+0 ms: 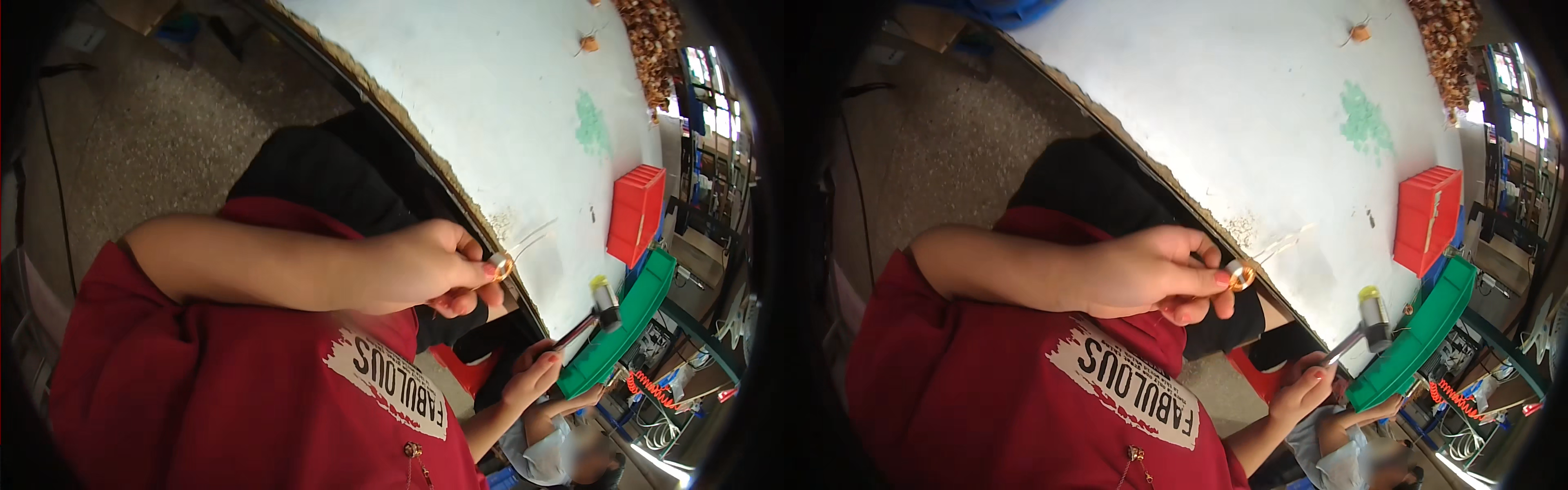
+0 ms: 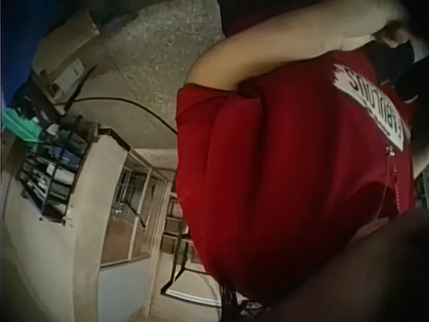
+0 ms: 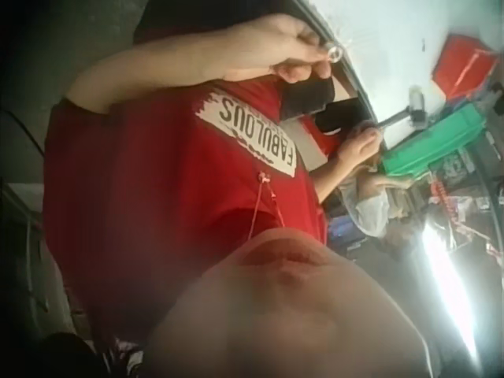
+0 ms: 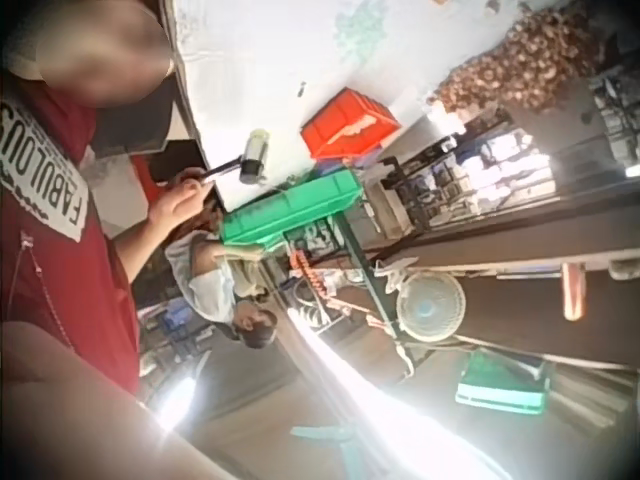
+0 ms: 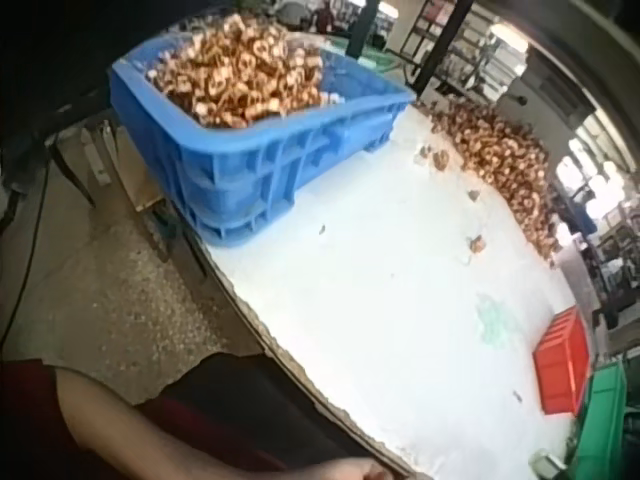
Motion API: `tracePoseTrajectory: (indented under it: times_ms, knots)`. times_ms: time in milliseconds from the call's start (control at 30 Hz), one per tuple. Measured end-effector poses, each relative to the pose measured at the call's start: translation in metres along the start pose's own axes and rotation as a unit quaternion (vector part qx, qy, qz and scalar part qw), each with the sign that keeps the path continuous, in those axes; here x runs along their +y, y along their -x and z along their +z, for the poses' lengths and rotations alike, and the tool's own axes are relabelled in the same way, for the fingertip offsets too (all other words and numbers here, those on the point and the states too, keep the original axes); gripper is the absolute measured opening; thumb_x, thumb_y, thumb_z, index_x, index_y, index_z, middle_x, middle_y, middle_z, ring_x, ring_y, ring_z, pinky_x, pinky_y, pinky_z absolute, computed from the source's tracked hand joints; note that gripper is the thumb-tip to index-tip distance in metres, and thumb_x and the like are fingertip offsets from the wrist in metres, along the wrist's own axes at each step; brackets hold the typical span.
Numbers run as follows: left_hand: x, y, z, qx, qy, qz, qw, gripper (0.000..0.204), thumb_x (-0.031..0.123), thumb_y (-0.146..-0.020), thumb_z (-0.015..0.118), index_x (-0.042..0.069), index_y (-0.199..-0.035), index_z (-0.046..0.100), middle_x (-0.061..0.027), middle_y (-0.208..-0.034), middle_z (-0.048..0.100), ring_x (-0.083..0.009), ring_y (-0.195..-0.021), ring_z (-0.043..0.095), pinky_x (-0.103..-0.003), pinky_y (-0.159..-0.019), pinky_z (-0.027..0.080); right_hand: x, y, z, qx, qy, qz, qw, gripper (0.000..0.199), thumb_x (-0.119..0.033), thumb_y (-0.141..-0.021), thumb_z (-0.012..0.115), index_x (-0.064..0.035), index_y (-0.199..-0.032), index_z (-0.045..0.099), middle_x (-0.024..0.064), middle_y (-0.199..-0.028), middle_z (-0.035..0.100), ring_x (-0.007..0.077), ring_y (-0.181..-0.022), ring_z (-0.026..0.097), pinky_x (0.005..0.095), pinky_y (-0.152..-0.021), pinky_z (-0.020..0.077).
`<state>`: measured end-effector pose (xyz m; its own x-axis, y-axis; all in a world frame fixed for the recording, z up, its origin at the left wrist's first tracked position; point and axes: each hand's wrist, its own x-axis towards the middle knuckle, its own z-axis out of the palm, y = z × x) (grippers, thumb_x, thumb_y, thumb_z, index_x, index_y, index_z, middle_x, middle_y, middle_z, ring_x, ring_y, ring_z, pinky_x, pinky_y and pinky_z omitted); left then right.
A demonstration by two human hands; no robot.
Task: Shaping and assembling small copper wire coils using a rubber mallet and hands at a manual workstation.
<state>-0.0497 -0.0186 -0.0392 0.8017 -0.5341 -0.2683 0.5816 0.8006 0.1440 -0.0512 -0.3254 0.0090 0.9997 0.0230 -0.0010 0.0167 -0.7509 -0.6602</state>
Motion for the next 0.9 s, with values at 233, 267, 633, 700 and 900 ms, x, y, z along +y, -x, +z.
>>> tracePoseTrajectory:
  times_ms: [233, 267, 633, 700, 900]
  knots:
    - [-0.005, 0.019, 0.022, 0.024, -0.352, 0.174, 0.919, 0.024, 0.012, -0.090, 0.060, 0.004, -0.103, 0.041, -0.0094, -0.076, 0.062, -0.0069, -0.051, 0.044, -0.018, -0.047, 0.035, -0.008, 0.047, 0.023, 0.080, -0.066, 0.058, 0.993, 0.038, -0.039, -0.099, 0.034, -0.0076, -0.083, 0.050, -0.0031, -0.060, 0.038, 0.0062, -0.050, 0.032, 0.0215, -0.046, 0.0242]
    - [0.001, 0.022, 0.029, 0.021, -0.407, 0.201, 0.891, 0.023, 0.009, -0.090, 0.060, 0.004, -0.103, 0.041, -0.0080, -0.074, 0.062, -0.0074, -0.050, 0.045, -0.018, -0.047, 0.035, -0.007, 0.050, 0.024, 0.084, -0.086, 0.041, 0.992, 0.037, -0.037, -0.100, 0.034, -0.0081, -0.084, 0.050, -0.0037, -0.059, 0.038, 0.0056, -0.049, 0.032, 0.0207, -0.045, 0.0233]
    - [0.123, 0.098, 0.123, 0.007, -0.711, 0.660, 0.243, 0.030, -0.002, -0.076, 0.066, 0.003, -0.103, 0.053, -0.0009, -0.073, 0.060, -0.0109, -0.050, 0.050, -0.020, -0.047, 0.040, -0.022, 0.057, 0.024, 0.088, 0.011, 0.022, 0.996, 0.025, -0.021, -0.094, 0.043, -0.0024, -0.090, 0.059, 0.0136, -0.069, 0.060, 0.0257, -0.057, 0.054, 0.0353, -0.057, 0.0445]
    - [0.163, 0.114, 0.142, 0.080, -0.686, 0.723, 0.031, 0.025, 0.001, -0.075, 0.064, 0.006, -0.097, 0.053, -0.0008, -0.062, 0.051, -0.0153, -0.046, 0.046, -0.029, -0.045, 0.038, -0.031, 0.058, 0.022, 0.095, 0.011, 0.003, 0.995, 0.025, -0.021, -0.094, 0.044, -0.0024, -0.090, 0.059, 0.0134, -0.069, 0.060, 0.0253, -0.057, 0.054, 0.0350, -0.057, 0.0444]
    - [0.261, 0.156, 0.175, 0.250, -0.722, 0.638, 0.098, 0.017, 0.007, -0.083, 0.060, 0.003, -0.095, 0.048, -0.0085, -0.065, 0.059, -0.0232, -0.051, 0.057, -0.033, -0.047, 0.045, -0.052, 0.051, 0.010, 0.095, 0.042, -0.053, 0.993, 0.023, -0.021, -0.093, 0.046, -0.0016, -0.090, 0.059, 0.0130, -0.068, 0.060, 0.0238, -0.058, 0.054, 0.0337, -0.055, 0.0443]
